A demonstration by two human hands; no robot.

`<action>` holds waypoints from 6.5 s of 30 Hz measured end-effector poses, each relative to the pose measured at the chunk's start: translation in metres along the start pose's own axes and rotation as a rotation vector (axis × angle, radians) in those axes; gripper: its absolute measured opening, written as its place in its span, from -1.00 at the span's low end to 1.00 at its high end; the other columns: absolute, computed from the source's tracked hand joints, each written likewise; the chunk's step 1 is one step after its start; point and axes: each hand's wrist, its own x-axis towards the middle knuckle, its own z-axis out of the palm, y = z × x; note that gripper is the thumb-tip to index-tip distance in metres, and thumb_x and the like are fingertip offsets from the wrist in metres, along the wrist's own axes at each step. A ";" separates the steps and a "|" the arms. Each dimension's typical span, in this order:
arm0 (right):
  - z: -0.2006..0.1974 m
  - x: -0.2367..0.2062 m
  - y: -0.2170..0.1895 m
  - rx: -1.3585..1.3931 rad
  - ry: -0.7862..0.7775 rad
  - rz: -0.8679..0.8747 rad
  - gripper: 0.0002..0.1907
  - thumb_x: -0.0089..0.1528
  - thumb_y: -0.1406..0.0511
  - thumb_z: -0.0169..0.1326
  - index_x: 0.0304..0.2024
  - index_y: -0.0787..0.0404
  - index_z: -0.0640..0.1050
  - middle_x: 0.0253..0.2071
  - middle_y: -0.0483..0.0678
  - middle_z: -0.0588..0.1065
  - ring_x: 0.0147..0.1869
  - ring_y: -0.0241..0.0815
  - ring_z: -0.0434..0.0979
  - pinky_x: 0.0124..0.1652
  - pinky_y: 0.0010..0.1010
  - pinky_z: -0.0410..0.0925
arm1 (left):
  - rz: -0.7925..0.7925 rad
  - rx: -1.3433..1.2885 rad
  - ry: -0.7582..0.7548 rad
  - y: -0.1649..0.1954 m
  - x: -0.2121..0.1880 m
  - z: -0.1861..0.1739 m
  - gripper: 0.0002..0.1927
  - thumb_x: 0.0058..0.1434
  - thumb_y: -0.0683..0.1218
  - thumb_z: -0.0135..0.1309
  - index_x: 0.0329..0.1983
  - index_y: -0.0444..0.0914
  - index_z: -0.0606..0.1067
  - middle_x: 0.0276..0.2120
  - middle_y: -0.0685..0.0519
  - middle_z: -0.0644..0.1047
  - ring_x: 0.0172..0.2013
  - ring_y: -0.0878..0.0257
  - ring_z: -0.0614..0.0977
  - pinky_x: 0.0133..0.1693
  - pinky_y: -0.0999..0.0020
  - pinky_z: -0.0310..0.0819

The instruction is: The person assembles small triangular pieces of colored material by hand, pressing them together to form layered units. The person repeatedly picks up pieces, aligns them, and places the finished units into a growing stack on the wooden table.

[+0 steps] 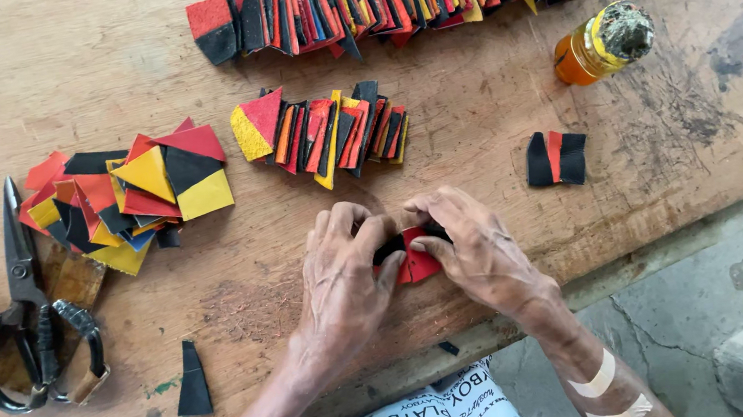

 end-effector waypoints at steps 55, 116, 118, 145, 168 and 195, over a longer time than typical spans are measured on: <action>0.007 -0.044 -0.005 0.059 0.119 0.393 -0.84 0.18 0.34 0.27 -0.24 0.24 0.57 -0.34 -0.08 0.60 -0.33 -0.23 0.59 -0.33 -0.38 0.44 | 0.332 0.105 0.066 -0.029 -0.027 0.013 -0.63 0.12 -0.17 0.17 0.03 -0.26 0.62 0.12 -0.07 0.54 0.11 -0.01 0.49 0.10 0.06 0.39; 0.042 -0.017 -0.008 -0.260 0.348 0.112 -0.84 0.20 0.40 0.23 -0.27 0.31 0.48 -0.33 0.13 0.45 -0.19 0.19 0.45 -0.15 -0.05 0.32 | 0.301 0.041 0.051 -0.022 -0.027 0.018 -0.61 0.07 -0.14 0.07 -0.01 -0.31 0.57 0.09 -0.09 0.52 0.15 -0.01 0.47 0.06 0.06 0.33; 0.041 -0.016 -0.008 -0.272 0.372 0.075 -0.84 0.20 0.38 0.23 -0.28 0.29 0.48 -0.34 0.12 0.45 -0.20 0.19 0.46 -0.14 -0.04 0.32 | 0.294 0.056 0.085 -0.021 -0.025 0.018 -0.64 0.11 -0.13 0.07 -0.02 -0.31 0.57 0.08 -0.09 0.52 0.14 -0.02 0.47 0.04 0.06 0.32; 0.037 0.015 0.011 -0.306 0.420 0.008 -0.87 0.23 0.42 0.22 -0.27 0.29 0.49 -0.32 0.09 0.47 -0.21 0.10 0.47 -0.19 -0.08 0.34 | 0.275 -0.011 0.075 -0.023 -0.024 0.020 -0.71 0.09 -0.15 0.23 -0.09 -0.27 0.58 0.05 -0.07 0.54 0.09 -0.04 0.50 0.04 0.03 0.37; 0.029 -0.023 -0.012 -0.271 0.270 0.177 -0.85 0.28 0.39 0.24 -0.32 0.30 0.51 -0.36 0.02 0.46 -0.27 -0.03 0.43 -0.23 -0.21 0.33 | 0.299 0.052 0.048 -0.024 -0.029 0.019 -0.65 0.07 -0.13 0.17 -0.05 -0.29 0.57 0.08 -0.11 0.49 0.11 -0.09 0.45 0.06 0.00 0.34; 0.023 -0.013 -0.011 -0.228 0.246 0.094 -0.84 0.22 0.39 0.22 -0.32 0.29 0.47 -0.30 0.08 0.47 -0.18 0.14 0.43 -0.14 -0.09 0.29 | 0.286 0.013 0.058 -0.020 -0.026 0.019 -0.70 0.16 -0.14 0.12 -0.04 -0.29 0.57 0.08 -0.13 0.48 0.10 -0.10 0.45 0.07 0.01 0.33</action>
